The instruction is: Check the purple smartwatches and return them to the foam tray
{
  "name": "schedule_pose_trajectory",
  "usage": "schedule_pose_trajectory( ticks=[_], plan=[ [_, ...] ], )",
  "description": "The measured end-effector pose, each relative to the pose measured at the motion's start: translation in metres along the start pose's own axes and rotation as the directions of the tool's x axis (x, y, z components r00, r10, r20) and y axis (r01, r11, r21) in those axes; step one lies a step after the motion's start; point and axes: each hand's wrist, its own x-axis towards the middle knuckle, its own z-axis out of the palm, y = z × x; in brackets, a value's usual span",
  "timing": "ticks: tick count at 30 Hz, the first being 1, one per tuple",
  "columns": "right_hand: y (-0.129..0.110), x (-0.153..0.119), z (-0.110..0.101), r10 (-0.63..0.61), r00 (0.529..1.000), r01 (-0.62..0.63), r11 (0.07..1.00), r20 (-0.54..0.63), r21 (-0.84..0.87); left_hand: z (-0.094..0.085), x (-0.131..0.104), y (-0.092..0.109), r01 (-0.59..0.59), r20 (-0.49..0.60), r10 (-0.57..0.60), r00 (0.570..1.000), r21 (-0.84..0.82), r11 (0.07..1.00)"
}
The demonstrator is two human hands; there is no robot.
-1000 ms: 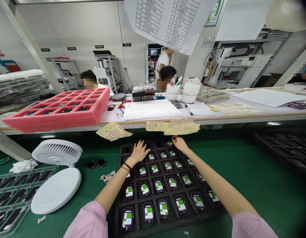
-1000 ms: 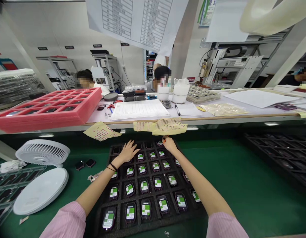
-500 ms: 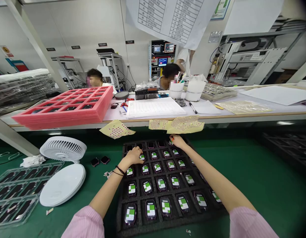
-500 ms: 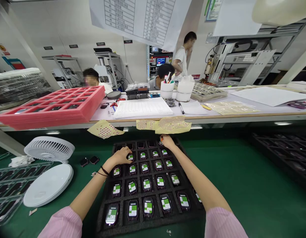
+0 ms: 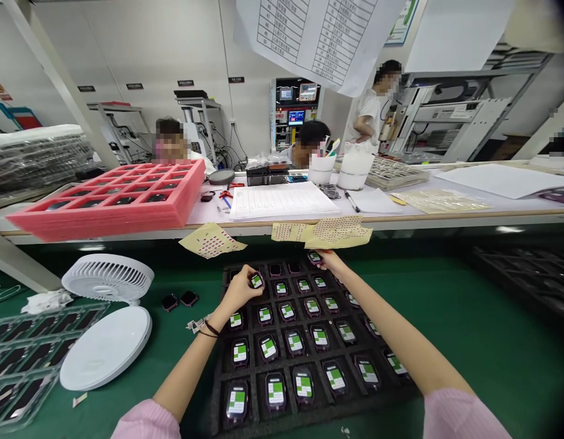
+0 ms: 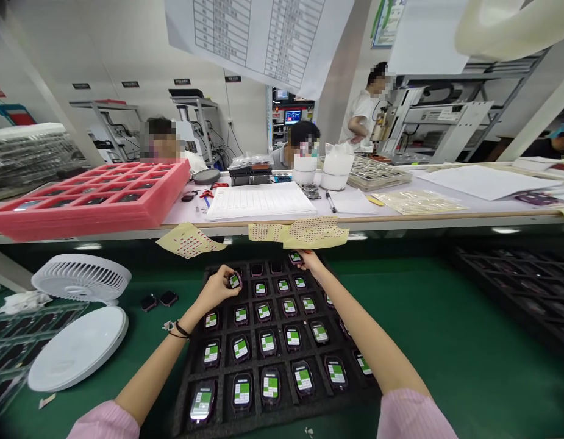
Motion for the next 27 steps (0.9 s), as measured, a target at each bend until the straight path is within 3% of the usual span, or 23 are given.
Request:
schedule_pose_trajectory(
  ticks=[2,5,8,11,14,21,27],
  plan=[
    [-0.006,-0.014,0.001,0.023,0.998,-0.029,0.993,0.054,0.116,-0.006,-0.002,0.007,0.031,0.000,-0.033,0.999,-0.305,0.952],
    [-0.017,-0.041,0.006,0.028,0.986,-0.069,0.967,0.167,0.244,-0.014,-0.006,0.026,0.104,0.093,-0.054,0.994,-0.708,0.699],
    [-0.030,-0.068,0.013,0.012,0.969,-0.093,0.943,0.248,0.319,-0.018,-0.012,0.048,0.159,0.181,-0.017,0.983,-0.816,0.555],
    [-0.047,-0.087,0.019,-0.048,0.949,-0.089,0.908,0.313,0.409,-0.020,-0.018,0.066,0.175,0.211,0.020,0.977,-0.855,0.489],
    [-0.065,-0.096,0.024,-0.121,0.944,-0.040,0.881,0.307,0.471,-0.024,-0.021,0.077,0.139,0.188,0.049,0.981,-0.855,0.499],
    [-0.093,-0.109,0.030,-0.155,0.979,0.082,0.897,0.135,0.435,-0.036,-0.030,0.083,-0.019,0.072,0.121,0.990,-0.783,0.622],
    [-0.094,-0.122,0.030,-0.180,0.957,0.048,0.872,0.229,0.486,-0.033,-0.030,0.082,0.020,0.118,0.104,0.988,-0.753,0.657]
  ],
)
